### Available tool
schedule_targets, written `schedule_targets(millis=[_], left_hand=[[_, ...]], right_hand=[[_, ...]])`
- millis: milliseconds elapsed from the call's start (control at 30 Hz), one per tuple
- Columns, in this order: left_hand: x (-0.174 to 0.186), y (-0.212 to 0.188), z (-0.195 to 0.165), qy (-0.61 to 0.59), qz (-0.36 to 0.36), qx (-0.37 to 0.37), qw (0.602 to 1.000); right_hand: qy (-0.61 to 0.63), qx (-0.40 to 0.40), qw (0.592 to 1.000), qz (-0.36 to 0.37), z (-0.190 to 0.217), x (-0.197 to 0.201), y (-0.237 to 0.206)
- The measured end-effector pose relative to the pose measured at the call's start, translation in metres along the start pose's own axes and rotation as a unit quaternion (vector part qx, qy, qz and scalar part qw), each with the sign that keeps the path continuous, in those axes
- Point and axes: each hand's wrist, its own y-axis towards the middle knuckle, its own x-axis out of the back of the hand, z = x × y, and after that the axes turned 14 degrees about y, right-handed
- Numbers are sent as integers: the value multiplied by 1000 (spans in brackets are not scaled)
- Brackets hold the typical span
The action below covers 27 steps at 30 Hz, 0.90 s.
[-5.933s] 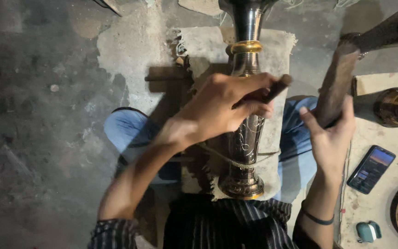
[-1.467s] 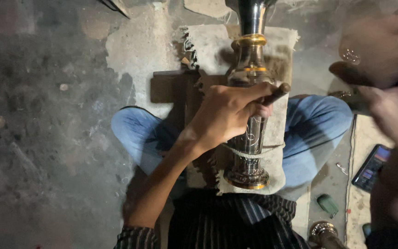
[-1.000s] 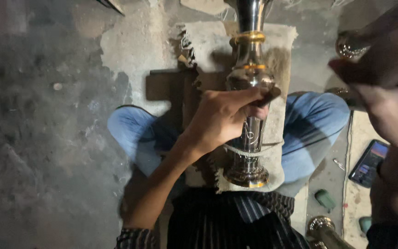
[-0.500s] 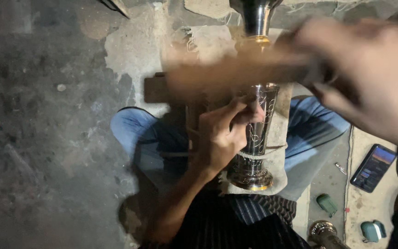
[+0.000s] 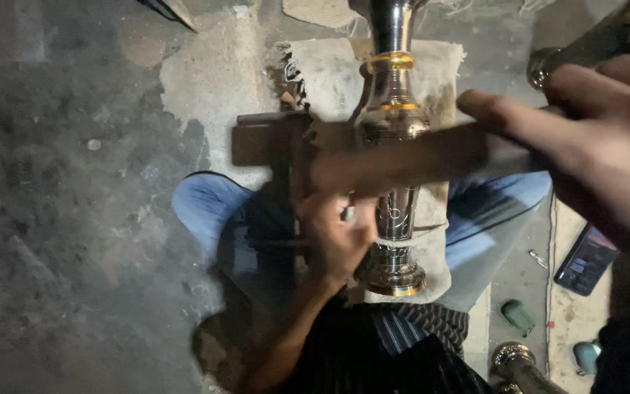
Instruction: The person sits cross-legged on the floor with an engraved brass vase braced against their legs and a cloth. They hold a small punch against the vase surface and strike it with a wooden mallet, repositioning the punch repeatedly to work the decorative pattern around the vase body.
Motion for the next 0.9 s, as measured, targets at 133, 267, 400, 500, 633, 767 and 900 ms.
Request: schedule_targets(millis=[133, 267, 400, 500, 633, 767, 900], left_hand=[[11, 12, 12, -346, 75, 170, 920], [31, 42, 2, -367, 116, 67, 921], [39, 63, -21, -191, 204, -17, 960], [34, 75, -29, -160, 258, -29, 952], [29, 77, -30, -79, 228, -107, 965], [27, 77, -26, -40, 247, -122, 960], [21, 75, -24, -8, 245, -125, 961]], right_hand=[[172, -11, 973, -153, -2, -21, -27], [384, -118, 863, -308, -6, -103, -40], [575, -209, 717, -335, -13, -190, -52], [594, -281, 687, -311, -12, -223, -57], [618, -257, 684, -289, -17, -224, -59], [584, -194, 748, -250, -42, -195, -58], [517, -97, 792, -310, -63, -153, -45]])
